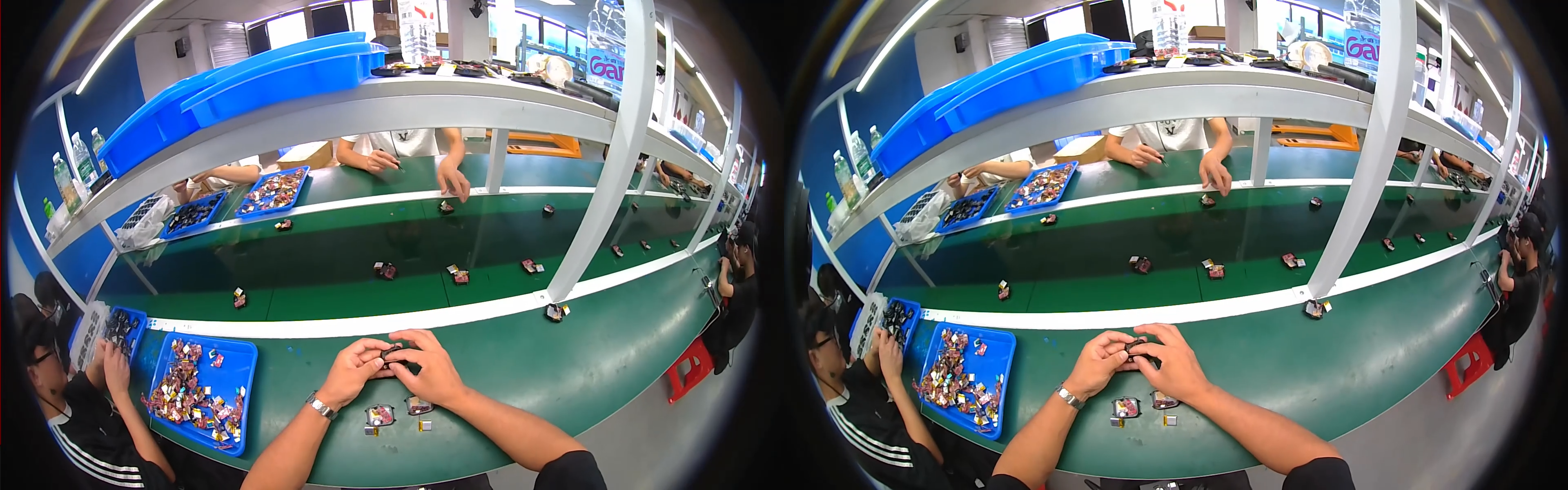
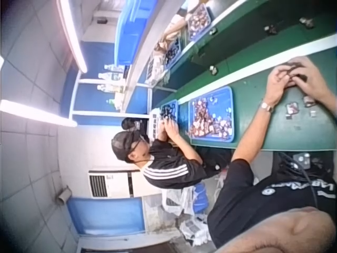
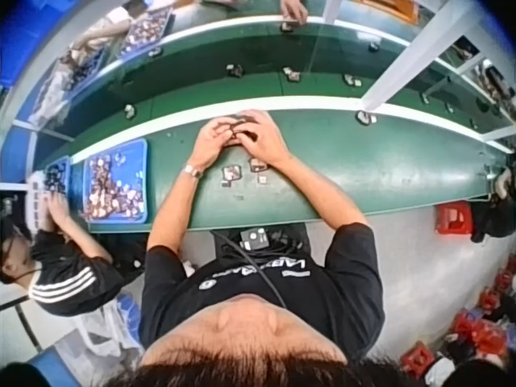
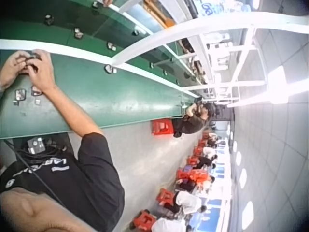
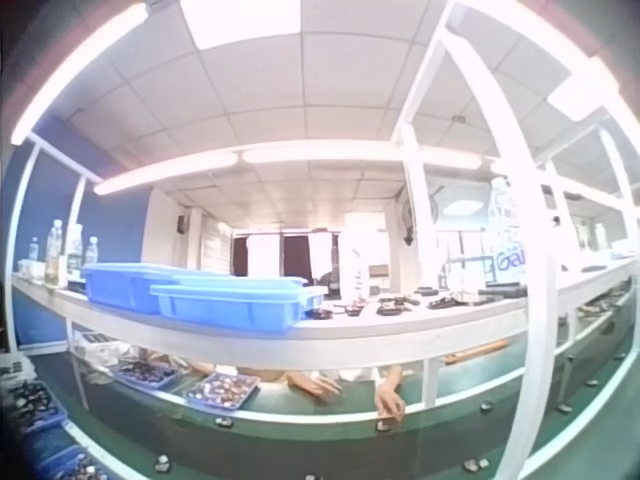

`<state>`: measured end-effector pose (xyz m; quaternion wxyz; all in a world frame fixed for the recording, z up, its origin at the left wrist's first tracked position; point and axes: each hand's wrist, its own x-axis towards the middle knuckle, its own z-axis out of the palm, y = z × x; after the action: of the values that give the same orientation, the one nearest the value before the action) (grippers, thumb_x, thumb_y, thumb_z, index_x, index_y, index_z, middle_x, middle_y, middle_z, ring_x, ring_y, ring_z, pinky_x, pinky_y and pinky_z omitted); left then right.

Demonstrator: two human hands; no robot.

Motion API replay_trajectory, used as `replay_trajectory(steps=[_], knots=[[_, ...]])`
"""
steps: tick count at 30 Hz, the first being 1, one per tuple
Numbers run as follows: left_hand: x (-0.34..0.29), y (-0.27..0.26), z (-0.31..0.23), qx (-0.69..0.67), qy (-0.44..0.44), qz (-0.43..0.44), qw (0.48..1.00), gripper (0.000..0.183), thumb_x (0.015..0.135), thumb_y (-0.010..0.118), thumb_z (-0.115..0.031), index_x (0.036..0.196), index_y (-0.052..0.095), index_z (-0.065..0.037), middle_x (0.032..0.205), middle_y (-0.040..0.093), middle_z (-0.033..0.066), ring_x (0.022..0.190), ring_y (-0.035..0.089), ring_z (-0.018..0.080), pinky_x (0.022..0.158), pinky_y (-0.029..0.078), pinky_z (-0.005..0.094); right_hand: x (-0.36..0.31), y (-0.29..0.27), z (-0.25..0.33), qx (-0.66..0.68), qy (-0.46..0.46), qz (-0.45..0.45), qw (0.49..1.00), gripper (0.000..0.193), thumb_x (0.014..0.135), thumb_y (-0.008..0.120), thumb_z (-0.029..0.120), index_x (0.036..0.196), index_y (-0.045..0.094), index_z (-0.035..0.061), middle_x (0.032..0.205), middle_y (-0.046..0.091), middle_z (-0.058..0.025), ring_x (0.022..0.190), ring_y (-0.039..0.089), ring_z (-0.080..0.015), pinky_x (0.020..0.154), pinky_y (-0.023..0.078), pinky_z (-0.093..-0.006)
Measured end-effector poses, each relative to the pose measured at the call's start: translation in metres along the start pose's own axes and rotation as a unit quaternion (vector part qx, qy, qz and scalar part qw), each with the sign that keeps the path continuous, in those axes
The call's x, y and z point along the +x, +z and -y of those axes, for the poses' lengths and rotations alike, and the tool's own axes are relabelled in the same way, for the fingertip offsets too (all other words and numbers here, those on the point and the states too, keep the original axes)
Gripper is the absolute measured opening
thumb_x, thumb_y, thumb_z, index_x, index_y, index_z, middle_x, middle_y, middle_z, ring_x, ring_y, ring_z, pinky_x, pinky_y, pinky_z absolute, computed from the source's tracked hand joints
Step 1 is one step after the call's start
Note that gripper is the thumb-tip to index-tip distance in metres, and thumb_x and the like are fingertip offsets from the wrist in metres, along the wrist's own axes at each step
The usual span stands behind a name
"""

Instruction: Manually assembling small electronic components on a factory production line.

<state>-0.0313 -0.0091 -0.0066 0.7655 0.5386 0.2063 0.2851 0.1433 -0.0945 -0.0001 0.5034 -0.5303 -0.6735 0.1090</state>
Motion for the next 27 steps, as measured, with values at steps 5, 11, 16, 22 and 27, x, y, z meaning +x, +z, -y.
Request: replay_trajectory(steps=[5, 11, 16, 22, 27], knots=[[0.001, 0.001, 0.002, 0.008, 0.001, -0.01, 1.0, 0.026, 0.098, 0.047, 0.003, 0.124, 0.05, 0.003, 0.119, 0.062, 0.0159, 0.11, 0.063, 0.0216, 0.096, 0.055, 0.0357, 0.0, 0.005, -0.001, 0.027, 0.015, -0.005, 1.0, 0.016, 0.078, 0.072, 0.006, 0.094, 0.073, 0.0093, 0.122, 0.062, -0.0075, 0.115, 0.056, -0.0284, 0.094, 0.049, -0.0383], [0.003, 0.0, 0.005, 0.007, 0.019, -0.026, 0.999, 0.026, 0.099, 0.046, 0.003, 0.124, 0.05, 0.003, 0.118, 0.062, 0.0158, 0.109, 0.063, 0.0213, 0.094, 0.056, 0.0345, 0.005, 0.008, 0.004, 0.015, -0.004, -0.007, 1.0, 0.02, 0.079, 0.071, 0.004, 0.098, 0.072, 0.0087, 0.123, 0.061, -0.0087, 0.116, 0.055, -0.0292, 0.093, 0.05, -0.0384], [0.005, 0.002, 0.004, -0.001, 0.001, -0.034, 0.999, 0.025, 0.098, 0.047, 0.002, 0.124, 0.049, 0.002, 0.117, 0.063, 0.0153, 0.108, 0.064, 0.0223, 0.094, 0.056, 0.0368, 0.011, -0.002, 0.008, -0.064, -0.051, -0.051, 0.995, 0.022, 0.076, 0.073, 0.002, 0.097, 0.07, 0.0071, 0.109, 0.062, -0.0094, 0.102, 0.059, -0.0278, 0.08, 0.054, -0.0353], [0.003, 0.004, 0.001, -0.014, -0.015, -0.033, 0.999, 0.025, 0.099, 0.047, 0.002, 0.124, 0.05, 0.001, 0.116, 0.063, 0.0138, 0.106, 0.064, 0.0208, 0.092, 0.057, 0.0355, 0.008, -0.002, 0.006, -0.135, -0.118, -0.035, 0.983, 0.022, 0.072, 0.075, 0.001, 0.093, 0.069, 0.0072, 0.094, 0.061, -0.0053, 0.083, 0.062, -0.0233, 0.068, 0.054, -0.0335], [0.002, 0.004, 0.0, -0.018, -0.025, -0.038, 0.999, 0.025, 0.099, 0.047, 0.0, 0.124, 0.05, 0.001, 0.114, 0.064, 0.0129, 0.103, 0.065, 0.0196, 0.09, 0.057, 0.0337, 0.01, -0.002, 0.01, -0.152, -0.122, -0.021, 0.981, 0.021, 0.073, 0.075, 0.004, 0.093, 0.069, 0.0072, 0.094, 0.061, -0.0052, 0.084, 0.061, -0.0227, 0.068, 0.053, -0.0327]])
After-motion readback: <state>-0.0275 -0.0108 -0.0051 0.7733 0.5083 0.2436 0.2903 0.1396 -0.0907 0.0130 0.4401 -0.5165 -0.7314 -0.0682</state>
